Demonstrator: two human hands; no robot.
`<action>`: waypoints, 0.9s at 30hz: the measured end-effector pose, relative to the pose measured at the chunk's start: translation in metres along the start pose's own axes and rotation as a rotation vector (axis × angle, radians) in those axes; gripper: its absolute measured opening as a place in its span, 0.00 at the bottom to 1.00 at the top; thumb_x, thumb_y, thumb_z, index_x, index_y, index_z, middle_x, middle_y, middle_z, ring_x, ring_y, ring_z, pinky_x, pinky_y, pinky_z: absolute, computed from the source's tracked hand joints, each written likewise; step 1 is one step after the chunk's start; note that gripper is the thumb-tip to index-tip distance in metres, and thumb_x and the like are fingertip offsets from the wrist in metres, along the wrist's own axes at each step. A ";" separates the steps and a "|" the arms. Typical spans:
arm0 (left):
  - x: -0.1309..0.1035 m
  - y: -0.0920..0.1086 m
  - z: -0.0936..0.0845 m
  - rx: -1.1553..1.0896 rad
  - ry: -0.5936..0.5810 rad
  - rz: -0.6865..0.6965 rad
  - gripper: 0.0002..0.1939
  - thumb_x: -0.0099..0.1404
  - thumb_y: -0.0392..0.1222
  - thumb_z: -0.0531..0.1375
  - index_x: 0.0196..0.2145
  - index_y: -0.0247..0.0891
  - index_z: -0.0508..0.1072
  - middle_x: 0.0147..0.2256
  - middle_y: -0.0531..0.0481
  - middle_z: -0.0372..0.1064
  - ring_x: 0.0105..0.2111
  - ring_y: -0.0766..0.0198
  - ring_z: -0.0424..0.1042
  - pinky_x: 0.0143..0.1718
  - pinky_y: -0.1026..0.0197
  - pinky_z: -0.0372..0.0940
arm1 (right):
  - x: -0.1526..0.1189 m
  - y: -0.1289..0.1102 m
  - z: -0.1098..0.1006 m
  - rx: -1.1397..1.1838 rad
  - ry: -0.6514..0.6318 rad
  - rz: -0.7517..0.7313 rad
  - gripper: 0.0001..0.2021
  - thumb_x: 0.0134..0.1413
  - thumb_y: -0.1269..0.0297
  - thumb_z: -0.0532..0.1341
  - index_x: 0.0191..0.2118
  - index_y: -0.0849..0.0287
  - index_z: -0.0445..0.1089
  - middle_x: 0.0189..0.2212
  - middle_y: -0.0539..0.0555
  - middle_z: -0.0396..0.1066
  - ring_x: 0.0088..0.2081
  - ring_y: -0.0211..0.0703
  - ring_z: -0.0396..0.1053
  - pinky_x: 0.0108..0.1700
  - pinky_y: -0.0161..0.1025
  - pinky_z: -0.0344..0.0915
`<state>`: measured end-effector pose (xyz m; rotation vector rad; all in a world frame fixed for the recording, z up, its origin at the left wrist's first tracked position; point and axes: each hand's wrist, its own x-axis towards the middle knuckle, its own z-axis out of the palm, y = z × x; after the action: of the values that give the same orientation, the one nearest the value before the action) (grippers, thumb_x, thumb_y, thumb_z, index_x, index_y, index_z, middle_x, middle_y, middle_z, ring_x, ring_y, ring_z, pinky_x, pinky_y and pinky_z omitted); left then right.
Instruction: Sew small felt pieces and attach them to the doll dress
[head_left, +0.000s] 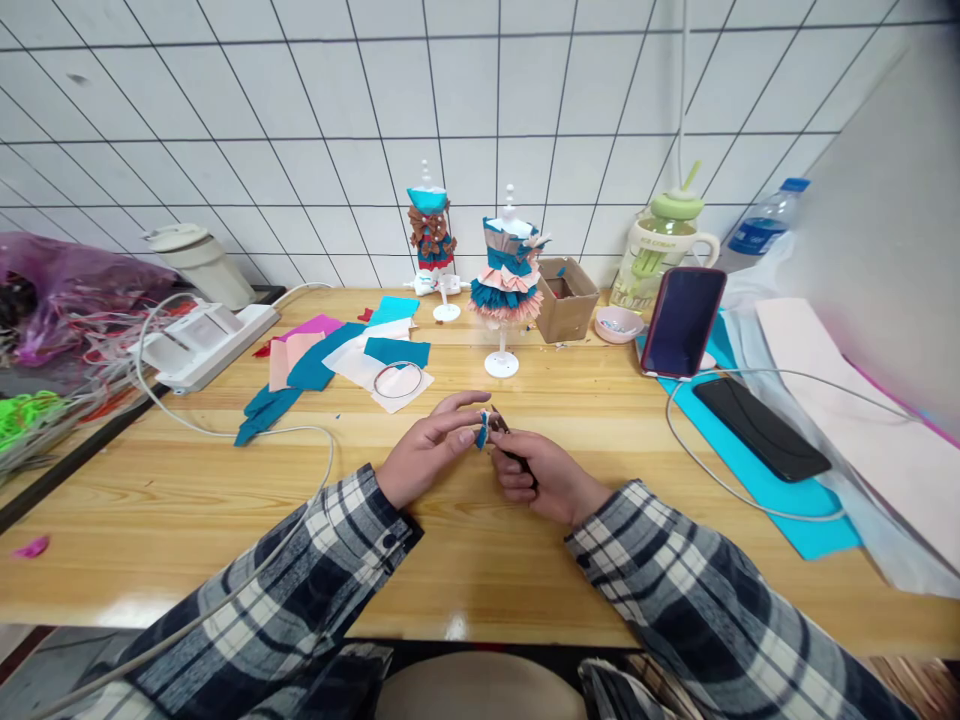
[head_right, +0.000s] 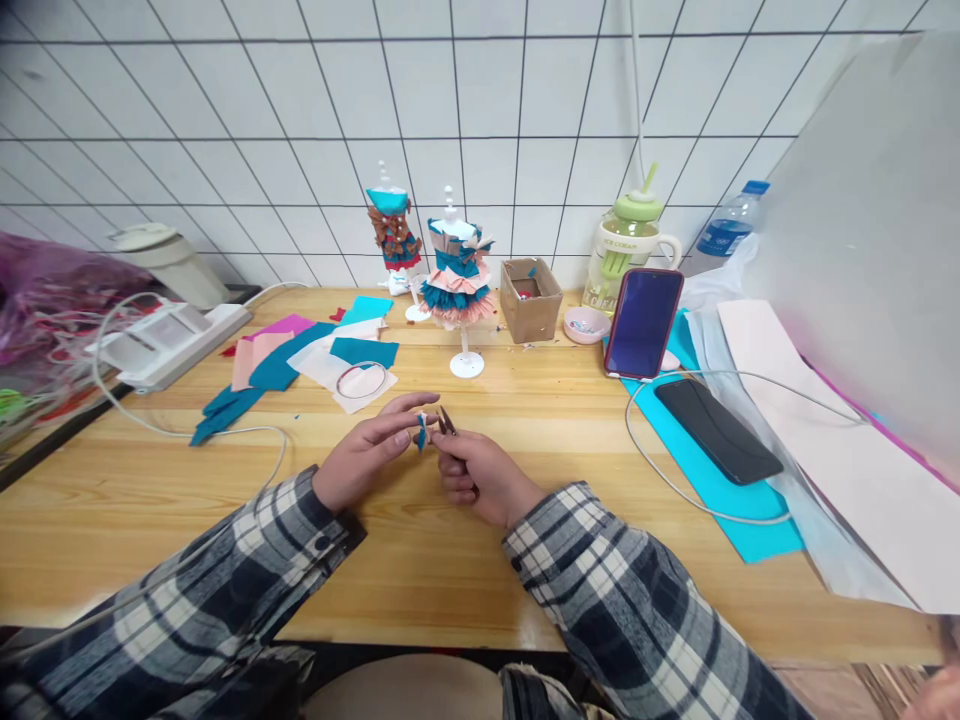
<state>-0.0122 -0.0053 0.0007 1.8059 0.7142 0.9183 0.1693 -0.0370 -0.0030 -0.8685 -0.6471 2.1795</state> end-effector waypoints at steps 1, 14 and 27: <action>-0.001 0.001 0.001 0.018 -0.025 0.010 0.17 0.65 0.48 0.55 0.48 0.41 0.74 0.58 0.41 0.58 0.58 0.50 0.57 0.58 0.49 0.54 | 0.000 0.000 0.000 0.063 -0.044 0.048 0.08 0.55 0.59 0.58 0.35 0.58 0.63 0.18 0.42 0.58 0.14 0.25 0.39 0.14 0.25 0.36; -0.005 0.004 -0.002 0.277 0.032 0.152 0.10 0.63 0.39 0.57 0.41 0.44 0.77 0.59 0.44 0.56 0.59 0.52 0.56 0.59 0.45 0.51 | -0.005 -0.007 -0.004 0.157 -0.118 0.016 0.07 0.48 0.71 0.63 0.36 0.61 0.67 0.25 0.45 0.64 0.15 0.22 0.42 0.15 0.24 0.33; -0.007 0.005 -0.008 0.865 0.328 0.422 0.19 0.58 0.28 0.55 0.39 0.49 0.77 0.48 0.48 0.66 0.48 0.56 0.64 0.53 0.48 0.56 | -0.003 -0.004 -0.001 -0.064 0.073 -0.251 0.13 0.43 0.64 0.67 0.35 0.59 0.65 0.26 0.45 0.67 0.16 0.23 0.42 0.16 0.27 0.35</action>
<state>-0.0223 -0.0084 0.0054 2.6674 1.0655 1.3284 0.1734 -0.0365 0.0003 -0.8468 -0.7510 1.9036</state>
